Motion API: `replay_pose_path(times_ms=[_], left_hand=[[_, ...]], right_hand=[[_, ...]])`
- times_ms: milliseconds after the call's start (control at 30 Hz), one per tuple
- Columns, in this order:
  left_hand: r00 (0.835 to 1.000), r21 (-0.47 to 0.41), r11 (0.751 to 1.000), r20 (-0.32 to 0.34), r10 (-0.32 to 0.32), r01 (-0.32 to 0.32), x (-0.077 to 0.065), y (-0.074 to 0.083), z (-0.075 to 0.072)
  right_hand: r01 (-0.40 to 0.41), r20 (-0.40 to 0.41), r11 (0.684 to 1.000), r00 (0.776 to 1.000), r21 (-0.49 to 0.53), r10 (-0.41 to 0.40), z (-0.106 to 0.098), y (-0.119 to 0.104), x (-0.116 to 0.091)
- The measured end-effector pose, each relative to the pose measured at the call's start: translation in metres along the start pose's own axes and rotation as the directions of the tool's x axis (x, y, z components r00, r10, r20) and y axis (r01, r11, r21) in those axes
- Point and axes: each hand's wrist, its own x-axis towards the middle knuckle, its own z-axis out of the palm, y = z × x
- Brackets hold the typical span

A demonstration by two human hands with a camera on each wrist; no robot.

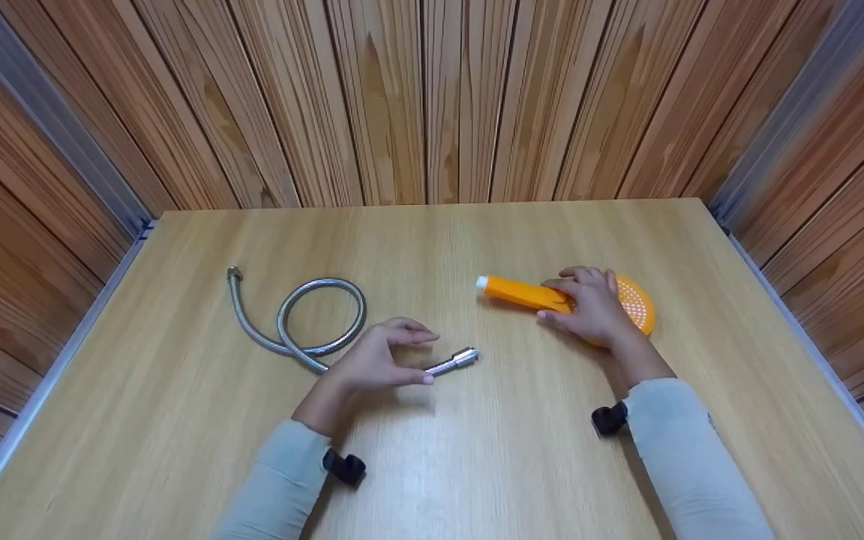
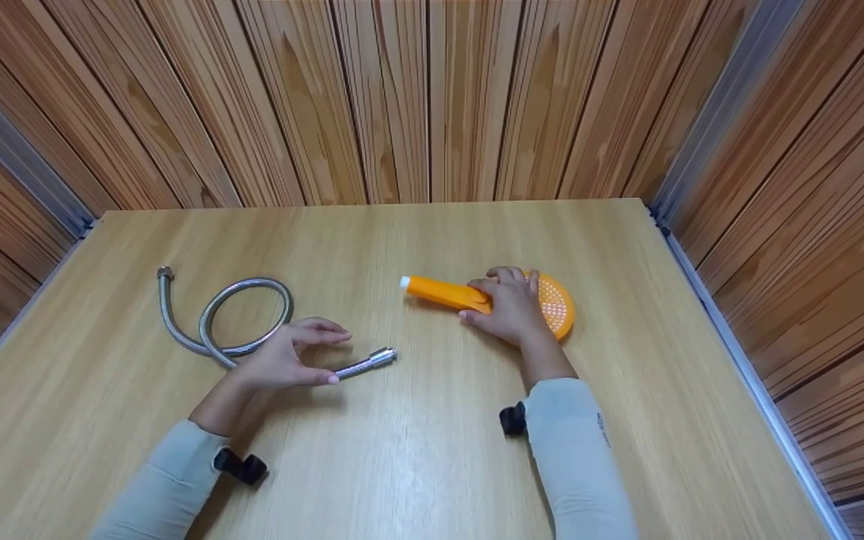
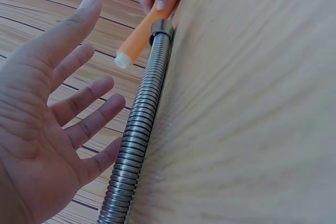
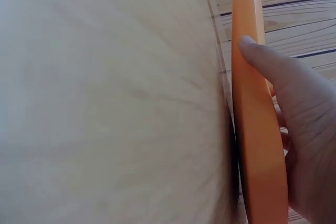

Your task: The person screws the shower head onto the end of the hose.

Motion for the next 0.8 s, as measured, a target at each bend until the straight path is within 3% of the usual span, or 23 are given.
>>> replay_pose_path(times_ms=[133,367,600,800], left_hand=[[1.000,-0.002,1.000,0.003,-0.015,0.015,0.003,0.000,0.003],[1.000,-0.011,1.000,0.018,-0.020,0.020,0.009,0.003,0.011],[0.999,-0.034,0.999,0.025,-0.028,0.029,0.015,0.006,0.019],[0.999,-0.064,0.998,0.037,0.003,-0.001,0.020,0.003,0.026]], right_hand=[[0.045,-0.001,0.999,0.999,-0.013,-0.045,-0.001,0.003,-0.001],[0.124,-0.055,0.990,0.991,0.064,-0.120,0.002,0.008,-0.002],[0.157,-0.029,0.977,0.988,0.146,-0.154,0.001,0.004,-0.005],[0.193,-0.055,0.962,0.981,0.194,-0.186,0.004,0.003,-0.007]])
